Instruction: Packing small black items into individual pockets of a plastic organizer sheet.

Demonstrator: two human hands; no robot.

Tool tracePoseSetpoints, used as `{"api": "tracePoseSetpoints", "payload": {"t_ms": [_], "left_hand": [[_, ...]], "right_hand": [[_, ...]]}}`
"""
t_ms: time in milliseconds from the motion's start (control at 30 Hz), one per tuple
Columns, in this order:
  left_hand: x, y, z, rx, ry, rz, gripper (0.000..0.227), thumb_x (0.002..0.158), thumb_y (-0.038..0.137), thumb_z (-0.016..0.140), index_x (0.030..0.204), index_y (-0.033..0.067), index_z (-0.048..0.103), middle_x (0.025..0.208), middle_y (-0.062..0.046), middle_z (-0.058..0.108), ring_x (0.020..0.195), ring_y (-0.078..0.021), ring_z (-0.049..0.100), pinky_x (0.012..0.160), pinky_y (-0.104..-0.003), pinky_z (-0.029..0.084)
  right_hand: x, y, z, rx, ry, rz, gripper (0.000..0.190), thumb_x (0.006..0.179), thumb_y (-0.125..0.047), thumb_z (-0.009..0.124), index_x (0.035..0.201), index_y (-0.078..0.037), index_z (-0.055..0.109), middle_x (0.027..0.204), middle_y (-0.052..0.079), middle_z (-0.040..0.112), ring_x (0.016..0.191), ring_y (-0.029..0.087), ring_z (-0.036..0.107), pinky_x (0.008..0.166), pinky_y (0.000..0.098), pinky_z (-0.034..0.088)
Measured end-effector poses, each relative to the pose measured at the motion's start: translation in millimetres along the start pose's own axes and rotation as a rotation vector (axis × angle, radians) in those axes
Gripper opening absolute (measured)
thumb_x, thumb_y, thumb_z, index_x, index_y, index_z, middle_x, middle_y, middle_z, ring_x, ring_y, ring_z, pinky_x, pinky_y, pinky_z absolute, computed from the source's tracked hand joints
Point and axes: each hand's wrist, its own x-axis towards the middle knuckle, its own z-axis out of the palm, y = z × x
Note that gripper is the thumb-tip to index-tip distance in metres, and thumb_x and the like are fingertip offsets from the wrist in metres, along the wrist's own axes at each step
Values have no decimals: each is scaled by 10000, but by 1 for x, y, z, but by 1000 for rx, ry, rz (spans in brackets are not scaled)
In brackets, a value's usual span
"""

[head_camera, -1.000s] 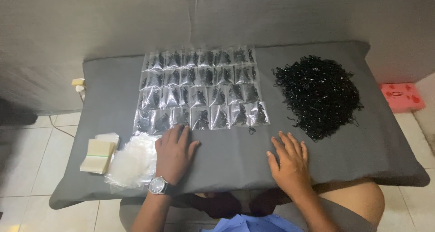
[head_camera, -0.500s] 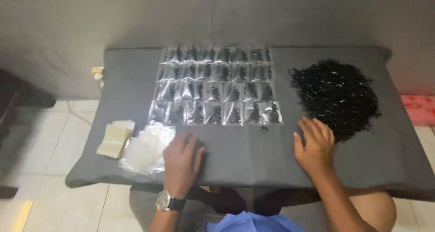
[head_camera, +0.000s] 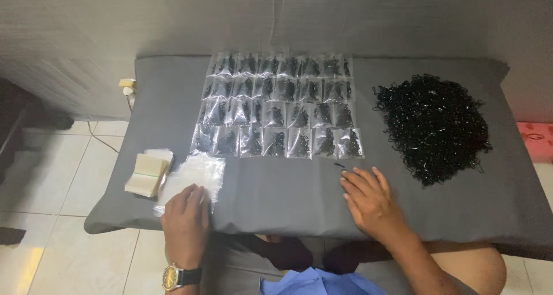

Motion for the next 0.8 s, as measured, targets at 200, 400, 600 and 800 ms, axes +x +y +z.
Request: {"api": "tracePoseSetpoints", "payload": {"t_ms": [200, 400, 600, 800], "left_hand": [[4, -3, -7, -104, 79, 72, 231, 936, 142, 680, 1162, 101, 705, 1186, -83, 710, 994, -305, 651, 855, -430, 521], [5, -4, -9, -231, 41, 138, 334, 909, 89, 687, 1237, 32, 655, 1220, -161, 670, 1088, -332, 625, 980, -440, 503], [0, -10, -15, -212, 41, 137, 369, 889, 87, 702, 1251, 44, 648, 1245, -155, 658, 1126, -329, 620, 1011, -447, 499], [-7, -19, -10, -138, 11, 101, 356, 896, 159, 697, 1234, 52, 660, 1266, -142, 671, 1191, -357, 621, 1005, -472, 502]], "right_hand": [[-35, 16, 5, -222, 68, 352, 337, 906, -184, 656, 1203, -34, 710, 1329, 124, 662, 1236, 323, 612, 1133, 606, 429], [1, -11, 9, -108, 25, 115, 420, 926, -240, 632, 1303, -57, 643, 1452, 150, 592, 1361, 378, 511, 1132, 586, 371], [4, -21, 19, -173, -50, 291, 397, 937, -312, 616, 1259, -89, 681, 1347, 80, 669, 1328, 309, 557, 1141, 632, 353], [-4, 6, 7, -321, 10, 447, 412, 944, -284, 589, 1273, -55, 686, 1411, 130, 634, 1350, 352, 539, 1112, 602, 380]]}}
